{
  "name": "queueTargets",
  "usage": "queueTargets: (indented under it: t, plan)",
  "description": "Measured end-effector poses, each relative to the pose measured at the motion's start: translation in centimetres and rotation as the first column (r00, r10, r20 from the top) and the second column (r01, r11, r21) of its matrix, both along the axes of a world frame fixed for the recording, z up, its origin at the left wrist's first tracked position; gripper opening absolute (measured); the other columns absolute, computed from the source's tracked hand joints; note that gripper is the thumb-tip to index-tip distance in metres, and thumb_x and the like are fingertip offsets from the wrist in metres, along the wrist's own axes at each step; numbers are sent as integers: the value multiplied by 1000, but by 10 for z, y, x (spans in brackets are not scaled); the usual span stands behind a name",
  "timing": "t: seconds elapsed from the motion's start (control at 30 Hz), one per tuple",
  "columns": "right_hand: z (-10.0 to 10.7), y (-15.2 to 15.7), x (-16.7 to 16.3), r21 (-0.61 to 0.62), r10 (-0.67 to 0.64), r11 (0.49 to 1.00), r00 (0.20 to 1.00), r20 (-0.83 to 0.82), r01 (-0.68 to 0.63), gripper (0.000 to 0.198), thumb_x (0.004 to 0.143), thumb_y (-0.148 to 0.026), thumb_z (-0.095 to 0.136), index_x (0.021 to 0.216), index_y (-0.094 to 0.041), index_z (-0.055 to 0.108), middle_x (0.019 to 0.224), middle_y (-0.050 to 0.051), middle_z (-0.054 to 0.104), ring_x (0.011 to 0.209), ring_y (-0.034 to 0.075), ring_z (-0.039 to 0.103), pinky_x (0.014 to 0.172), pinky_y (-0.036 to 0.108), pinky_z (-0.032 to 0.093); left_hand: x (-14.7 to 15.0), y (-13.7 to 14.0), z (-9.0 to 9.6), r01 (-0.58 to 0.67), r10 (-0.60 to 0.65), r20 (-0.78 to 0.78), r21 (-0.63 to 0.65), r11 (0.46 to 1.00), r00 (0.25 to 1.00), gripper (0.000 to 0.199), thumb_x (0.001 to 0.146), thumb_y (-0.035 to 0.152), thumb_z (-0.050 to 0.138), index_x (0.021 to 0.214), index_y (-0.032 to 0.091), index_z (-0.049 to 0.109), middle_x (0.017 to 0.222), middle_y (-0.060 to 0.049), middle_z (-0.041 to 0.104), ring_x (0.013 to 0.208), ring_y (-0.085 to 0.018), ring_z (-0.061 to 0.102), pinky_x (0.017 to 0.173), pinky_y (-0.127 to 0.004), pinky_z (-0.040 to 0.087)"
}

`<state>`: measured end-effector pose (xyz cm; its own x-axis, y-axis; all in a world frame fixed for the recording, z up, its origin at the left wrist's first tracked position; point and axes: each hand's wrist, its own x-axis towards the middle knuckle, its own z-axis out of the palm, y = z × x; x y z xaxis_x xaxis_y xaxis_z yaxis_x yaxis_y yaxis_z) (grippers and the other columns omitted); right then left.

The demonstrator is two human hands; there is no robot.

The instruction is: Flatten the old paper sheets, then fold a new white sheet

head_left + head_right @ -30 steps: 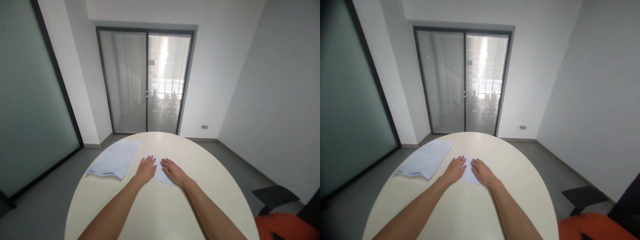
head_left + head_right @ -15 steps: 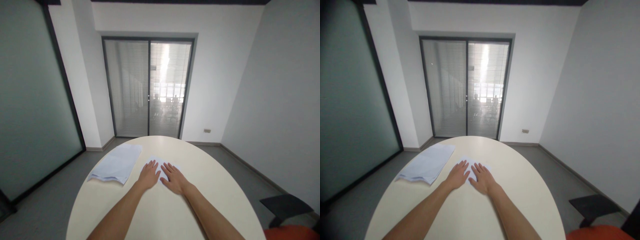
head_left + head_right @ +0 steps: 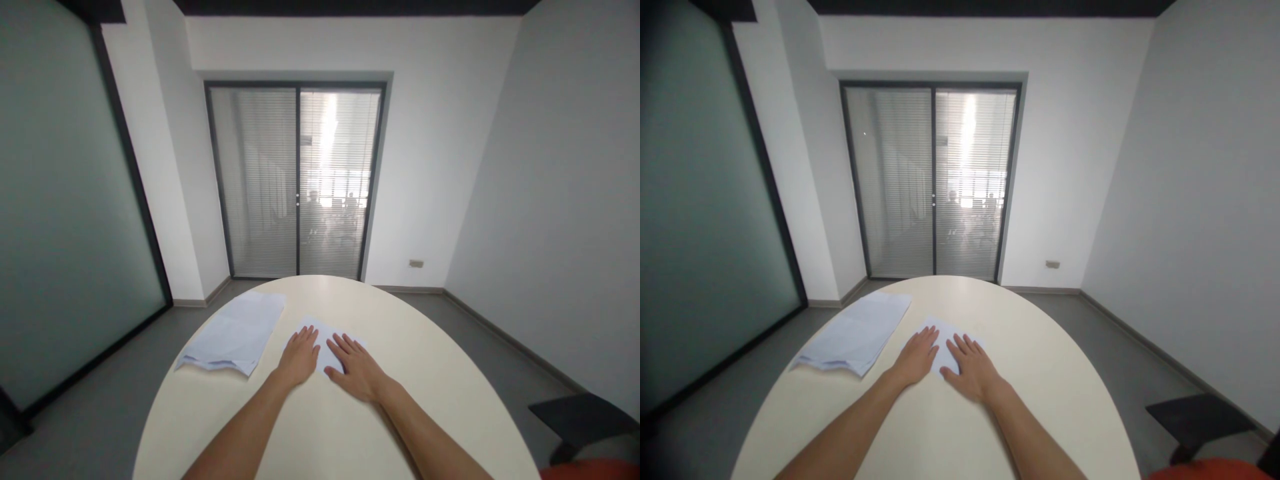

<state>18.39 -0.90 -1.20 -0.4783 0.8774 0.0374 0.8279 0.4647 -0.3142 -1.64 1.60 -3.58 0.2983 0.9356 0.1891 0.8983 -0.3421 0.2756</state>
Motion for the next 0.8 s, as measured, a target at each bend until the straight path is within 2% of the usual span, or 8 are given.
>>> queueTargets:
  t: [0.13,0.2,0.27,0.33,0.43,0.53,0.7,0.8]
  plan:
    - [3,1,0,-50,1,999,999,53,1,83,93,-72,33,158,-20,26,165,8,14,153,31,10,123,48,10,-2,0,2,-50,50,15,15,999,999,52,98,27,35,147,12,45,155,-12,42,145,-28,35,120,-48,28]
    - [4,1,0,-60,-12,998,997,79,17,85,93,-74,28,158,-20,24,166,8,12,153,31,8,123,48,8,-2,-2,6,-77,74,44,71,994,996,52,96,21,36,146,12,45,150,-13,49,141,-27,42,119,-45,31]
    - [4,0,0,-61,-31,998,995,95,36,86,93,-74,24,159,-19,23,166,8,11,153,31,6,123,48,7,-2,-5,9,-57,41,99,157,986,994,53,95,22,39,148,11,42,147,-13,52,138,-24,46,119,-39,32]
    - [5,-2,0,-53,-46,997,994,101,51,86,93,-75,22,159,-19,23,166,7,11,153,31,6,123,49,7,0,-8,11,14,-39,129,189,982,991,57,97,30,40,150,12,38,151,-12,48,140,-22,43,119,-37,30]
    - [7,-4,0,-46,-55,997,993,106,60,88,93,-76,20,159,-19,22,166,7,11,153,31,6,123,50,6,2,-11,11,112,-116,73,64,992,991,65,97,42,39,154,11,31,158,-13,37,147,-26,32,122,-43,25]
    - [10,-6,-1,-59,-55,996,992,118,62,87,93,-75,20,159,-19,21,166,6,10,153,31,5,123,52,5,4,-11,9,112,-113,-2,-52,992,994,65,99,46,33,155,13,31,161,-12,29,151,-29,22,123,-49,19]
    - [10,-8,-3,-62,-70,995,990,120,78,86,93,-74,23,159,-19,22,166,6,10,153,32,6,123,53,5,5,-9,7,12,-15,-45,-80,997,999,66,99,48,30,154,12,33,163,-13,23,151,-32,19,122,-53,17]
    - [9,-7,-3,-55,-74,995,991,113,80,85,93,-73,25,159,-19,23,166,7,11,153,33,6,122,54,5,5,-8,7,-40,40,-40,-15,999,998,63,98,44,36,150,9,39,160,-17,31,149,-33,26,120,-53,21]
